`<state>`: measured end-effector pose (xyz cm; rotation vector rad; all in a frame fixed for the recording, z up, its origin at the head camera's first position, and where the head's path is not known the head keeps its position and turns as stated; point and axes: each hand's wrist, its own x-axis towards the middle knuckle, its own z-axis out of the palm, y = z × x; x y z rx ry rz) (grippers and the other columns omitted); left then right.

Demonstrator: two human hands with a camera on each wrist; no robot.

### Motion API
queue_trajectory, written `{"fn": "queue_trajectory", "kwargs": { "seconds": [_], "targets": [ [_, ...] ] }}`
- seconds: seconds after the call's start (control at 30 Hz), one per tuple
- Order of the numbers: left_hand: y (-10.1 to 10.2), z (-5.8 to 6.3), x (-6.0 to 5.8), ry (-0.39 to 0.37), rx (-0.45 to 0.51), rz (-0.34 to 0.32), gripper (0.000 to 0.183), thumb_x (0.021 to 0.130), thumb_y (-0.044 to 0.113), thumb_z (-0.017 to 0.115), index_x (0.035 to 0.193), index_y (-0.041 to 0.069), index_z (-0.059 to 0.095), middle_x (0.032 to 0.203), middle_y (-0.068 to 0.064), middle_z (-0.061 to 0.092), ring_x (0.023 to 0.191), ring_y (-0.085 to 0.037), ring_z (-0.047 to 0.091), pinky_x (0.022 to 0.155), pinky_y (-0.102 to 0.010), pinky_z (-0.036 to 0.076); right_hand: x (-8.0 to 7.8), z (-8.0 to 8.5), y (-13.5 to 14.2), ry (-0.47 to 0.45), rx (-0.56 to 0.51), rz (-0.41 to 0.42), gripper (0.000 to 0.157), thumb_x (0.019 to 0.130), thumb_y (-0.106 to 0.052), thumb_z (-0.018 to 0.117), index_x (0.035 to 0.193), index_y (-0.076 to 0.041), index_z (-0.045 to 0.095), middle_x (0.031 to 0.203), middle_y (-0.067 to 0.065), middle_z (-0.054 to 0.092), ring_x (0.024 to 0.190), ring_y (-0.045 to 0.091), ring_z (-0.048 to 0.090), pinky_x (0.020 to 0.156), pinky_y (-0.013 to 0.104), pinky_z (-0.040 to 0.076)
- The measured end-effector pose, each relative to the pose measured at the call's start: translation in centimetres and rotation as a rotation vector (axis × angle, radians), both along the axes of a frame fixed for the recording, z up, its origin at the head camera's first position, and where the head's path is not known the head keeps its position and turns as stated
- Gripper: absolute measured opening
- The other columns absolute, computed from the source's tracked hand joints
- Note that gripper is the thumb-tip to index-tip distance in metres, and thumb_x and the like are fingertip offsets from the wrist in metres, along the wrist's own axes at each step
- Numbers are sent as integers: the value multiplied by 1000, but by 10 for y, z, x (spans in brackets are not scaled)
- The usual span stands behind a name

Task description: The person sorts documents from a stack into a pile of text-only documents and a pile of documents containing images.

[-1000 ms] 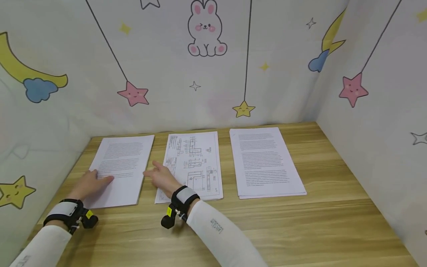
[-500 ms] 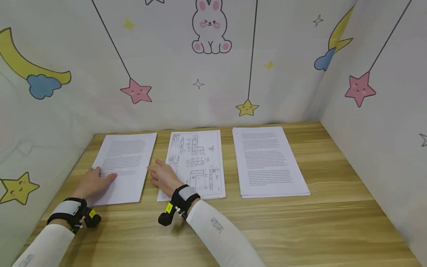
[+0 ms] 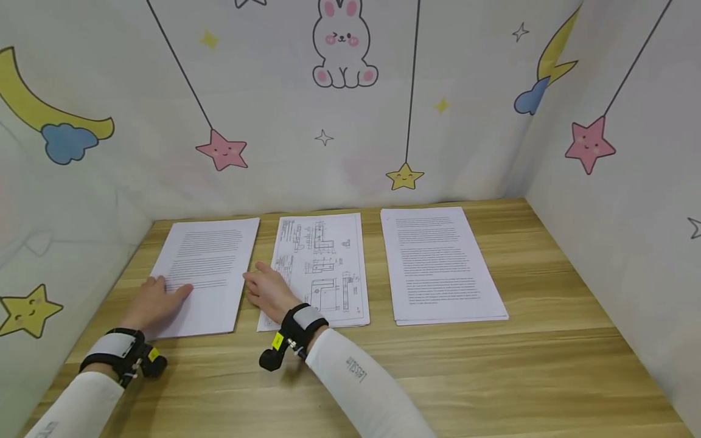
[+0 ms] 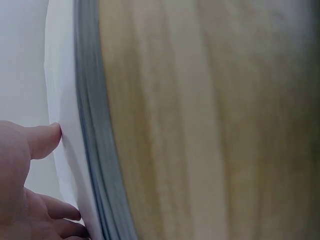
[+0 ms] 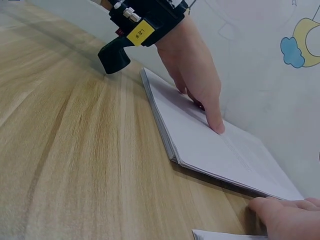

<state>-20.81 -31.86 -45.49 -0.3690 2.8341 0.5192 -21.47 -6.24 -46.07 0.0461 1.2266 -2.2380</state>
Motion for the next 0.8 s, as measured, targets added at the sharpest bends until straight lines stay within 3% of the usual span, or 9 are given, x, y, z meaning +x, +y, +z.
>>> {"fn": "queue_trajectory", "kwargs": {
  "seconds": [0.33, 0.53, 0.8],
  "targets": [
    [0, 1, 1, 10, -1, -79, 88, 102, 44, 41, 142, -28, 13, 148, -50, 8, 140, -62, 10, 110, -77, 13, -1, -6, 0, -53, -48, -23, 67, 102, -9, 45, 160, -8, 11, 162, 25, 24, 153, 36, 24, 125, 47, 23],
    [0, -1, 0, 24, -9, -89, 86, 102, 43, 42, 142, -28, 15, 147, -50, 11, 139, -62, 13, 110, -76, 16, -6, -14, 0, -130, -80, -83, 66, 101, -8, 48, 159, -8, 17, 158, 24, 31, 150, 36, 30, 122, 45, 29],
    [0, 0, 2, 43, -19, -95, 80, 102, 40, 40, 139, -28, 20, 141, -48, 21, 134, -61, 22, 108, -75, 21, -7, -12, 0, -139, -82, -82, 65, 101, -8, 48, 159, -7, 18, 158, 25, 31, 149, 37, 31, 121, 45, 31]
  ]
}}
